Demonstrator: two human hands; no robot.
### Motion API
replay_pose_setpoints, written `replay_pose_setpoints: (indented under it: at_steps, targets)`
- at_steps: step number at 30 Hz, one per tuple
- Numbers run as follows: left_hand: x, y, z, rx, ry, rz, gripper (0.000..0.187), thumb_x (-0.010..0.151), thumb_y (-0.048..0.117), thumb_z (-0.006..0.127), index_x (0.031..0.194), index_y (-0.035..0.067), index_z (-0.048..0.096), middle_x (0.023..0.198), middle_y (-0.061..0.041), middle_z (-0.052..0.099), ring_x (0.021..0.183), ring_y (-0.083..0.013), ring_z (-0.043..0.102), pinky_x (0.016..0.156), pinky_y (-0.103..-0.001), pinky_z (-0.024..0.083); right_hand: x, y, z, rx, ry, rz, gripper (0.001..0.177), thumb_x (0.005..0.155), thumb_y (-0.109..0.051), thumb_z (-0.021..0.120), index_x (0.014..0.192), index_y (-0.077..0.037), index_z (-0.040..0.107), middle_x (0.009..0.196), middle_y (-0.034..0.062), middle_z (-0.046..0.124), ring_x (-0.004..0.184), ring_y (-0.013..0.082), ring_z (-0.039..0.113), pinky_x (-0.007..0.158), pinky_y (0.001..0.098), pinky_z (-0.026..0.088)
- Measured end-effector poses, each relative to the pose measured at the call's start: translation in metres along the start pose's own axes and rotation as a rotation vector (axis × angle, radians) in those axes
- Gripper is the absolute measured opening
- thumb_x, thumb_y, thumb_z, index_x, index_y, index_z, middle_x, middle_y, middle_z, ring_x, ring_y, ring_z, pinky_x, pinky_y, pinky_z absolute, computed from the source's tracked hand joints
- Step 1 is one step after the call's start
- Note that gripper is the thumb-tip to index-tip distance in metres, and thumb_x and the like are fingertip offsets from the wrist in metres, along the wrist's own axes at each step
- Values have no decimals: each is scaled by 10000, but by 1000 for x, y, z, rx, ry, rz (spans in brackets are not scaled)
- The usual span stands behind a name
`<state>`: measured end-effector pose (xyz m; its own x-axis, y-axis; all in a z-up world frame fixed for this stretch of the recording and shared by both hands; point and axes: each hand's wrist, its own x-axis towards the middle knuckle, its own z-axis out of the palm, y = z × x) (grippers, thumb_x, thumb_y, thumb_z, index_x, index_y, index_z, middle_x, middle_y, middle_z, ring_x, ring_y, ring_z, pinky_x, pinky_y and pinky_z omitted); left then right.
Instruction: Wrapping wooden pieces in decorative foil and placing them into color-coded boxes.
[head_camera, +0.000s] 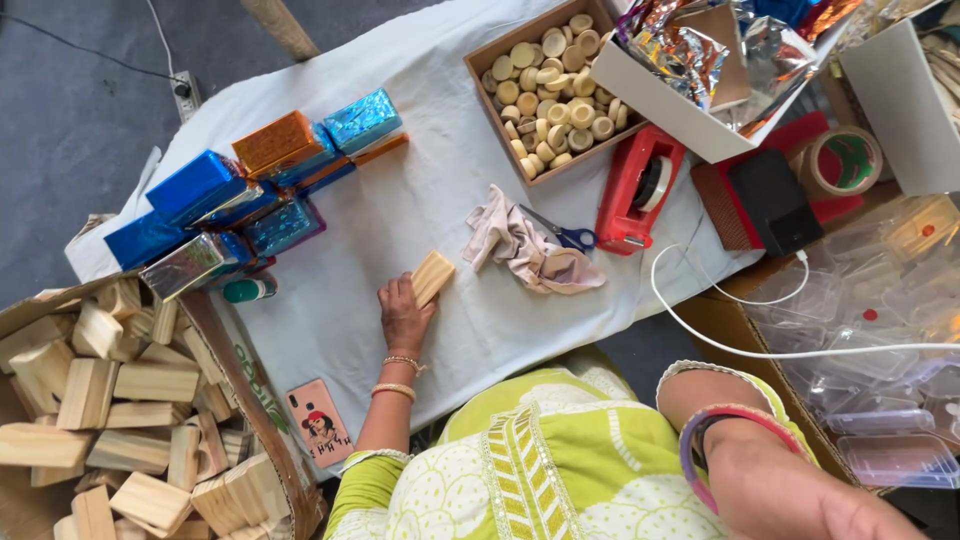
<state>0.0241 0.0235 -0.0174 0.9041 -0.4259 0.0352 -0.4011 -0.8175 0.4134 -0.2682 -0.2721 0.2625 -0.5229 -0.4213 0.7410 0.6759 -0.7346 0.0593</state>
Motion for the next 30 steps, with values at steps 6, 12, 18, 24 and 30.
replay_pose_setpoints:
  at_steps: [6,12,18,24,30]
  targets:
    - [2,0,-2,14,-20,31,647,728,290,857,1279,85,589,1134,-96,592,1082,-339,523,984,-409,501,19,80,67,-85,-138,1,288,1037,-289,447,851,-100,558,893,0,594,846,133,593,773,292,517]
    - [2,-5,-3,0,-46,24,670,732,294,853,1305,90,572,1168,-92,590,1114,-339,525,983,-421,505,-18,200,77,-463,-300,690,149,1117,-180,581,1153,-36,567,986,78,608,789,151,584,683,268,524]
    - [7,4,-9,36,-103,-24,686,733,306,849,1317,93,558,1186,-85,578,1138,-335,517,970,-422,525,-72,247,12,-888,-612,775,115,1064,-101,617,1173,-68,626,1155,37,582,977,116,581,904,292,515]
    - [13,5,-12,13,-200,-74,744,733,350,846,1355,90,532,1234,-94,550,1173,-343,482,982,-439,511,-129,301,-14,-1216,-1059,640,303,910,-88,707,1212,-109,696,1179,87,580,1193,277,512,1061,454,367]
    - [24,8,-10,-10,-207,-52,610,851,353,789,1366,117,563,1248,-96,556,1168,-343,476,1029,-456,453,-137,317,-55,-1291,-1152,832,203,875,-48,634,958,-158,783,1084,46,719,1021,233,640,880,437,533]
